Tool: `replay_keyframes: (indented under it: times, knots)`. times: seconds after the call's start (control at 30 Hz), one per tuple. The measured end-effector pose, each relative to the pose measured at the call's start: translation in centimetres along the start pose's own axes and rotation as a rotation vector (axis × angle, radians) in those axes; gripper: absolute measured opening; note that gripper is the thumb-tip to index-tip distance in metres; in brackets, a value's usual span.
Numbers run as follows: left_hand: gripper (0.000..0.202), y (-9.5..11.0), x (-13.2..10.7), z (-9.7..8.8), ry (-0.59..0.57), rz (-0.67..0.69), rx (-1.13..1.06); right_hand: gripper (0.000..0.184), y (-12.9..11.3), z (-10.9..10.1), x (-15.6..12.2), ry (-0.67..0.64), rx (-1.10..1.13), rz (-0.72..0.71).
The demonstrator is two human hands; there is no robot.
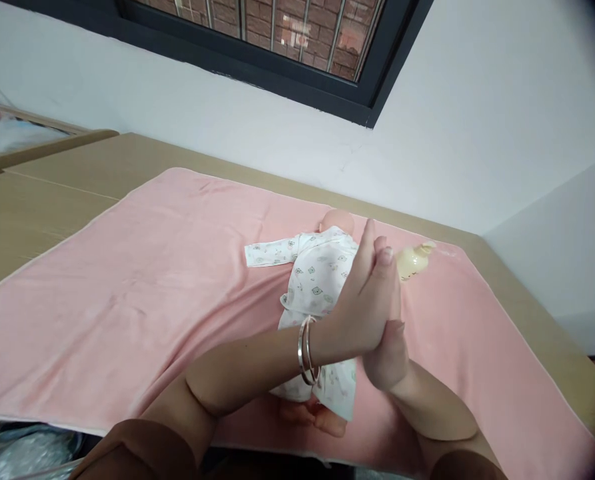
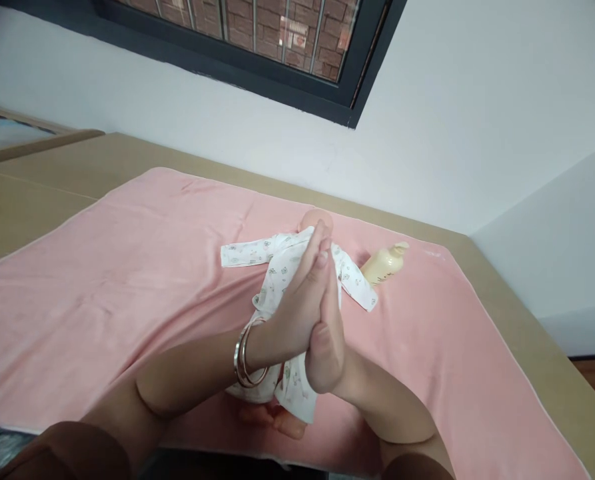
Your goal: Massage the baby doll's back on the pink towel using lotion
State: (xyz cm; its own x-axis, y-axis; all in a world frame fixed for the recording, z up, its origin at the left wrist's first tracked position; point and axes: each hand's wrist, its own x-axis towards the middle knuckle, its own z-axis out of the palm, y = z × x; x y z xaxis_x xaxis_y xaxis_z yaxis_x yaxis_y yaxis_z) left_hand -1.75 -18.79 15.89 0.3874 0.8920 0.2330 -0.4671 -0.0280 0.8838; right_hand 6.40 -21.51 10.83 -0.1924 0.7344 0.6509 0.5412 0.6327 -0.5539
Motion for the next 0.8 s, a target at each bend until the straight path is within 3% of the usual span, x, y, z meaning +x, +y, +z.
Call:
replay_keyframes:
  times: [0.13, 0.27, 0.37, 0.47, 0.53, 0.63, 0.7, 0.8]
  knots:
    - [0.053, 0.7, 1.8, -1.6, 0.177, 0.150, 0.070, 0.072, 0.3, 1.0, -0.8, -0.085, 0.164, -0.094]
    - [0.046, 0.9, 4.9, -4.4, 0.274, 0.204, 0.001, 0.058, 1.3, 0.8, -0.1, -0.083, 0.212, -0.115]
    - [0.043, -0.3, 7.8, -7.1, 0.380, 0.176, 0.047, 0.052, 3.5, 0.8, 1.3, 0.029, 0.128, -0.032]
    - [0.037, -2.6, 10.3, -9.3, 0.440, 0.060, 0.158, 0.056, 7.3, 1.4, 2.9, 0.101, 0.003, 0.139]
    - [0.030, -4.3, 11.4, -10.1, 0.391, -0.006, 0.243, 0.056, 9.9, 2.1, 3.5, 0.078, -0.133, 0.266]
    - [0.022, -6.2, 12.1, -10.4, 0.303, 0.017, 0.365, 0.052, 12.4, 3.3, 3.6, -0.150, -0.367, 0.326]
    - [0.018, -7.3, 12.2, -10.5, 0.288, 0.037, 0.458, 0.051, 12.9, 3.9, 3.3, -0.224, -0.496, 0.311]
    - [0.023, -8.9, 12.2, -10.9, 0.269, 0.028, 0.635, 0.049, 12.6, 4.0, 3.0, -0.208, -0.532, 0.300]
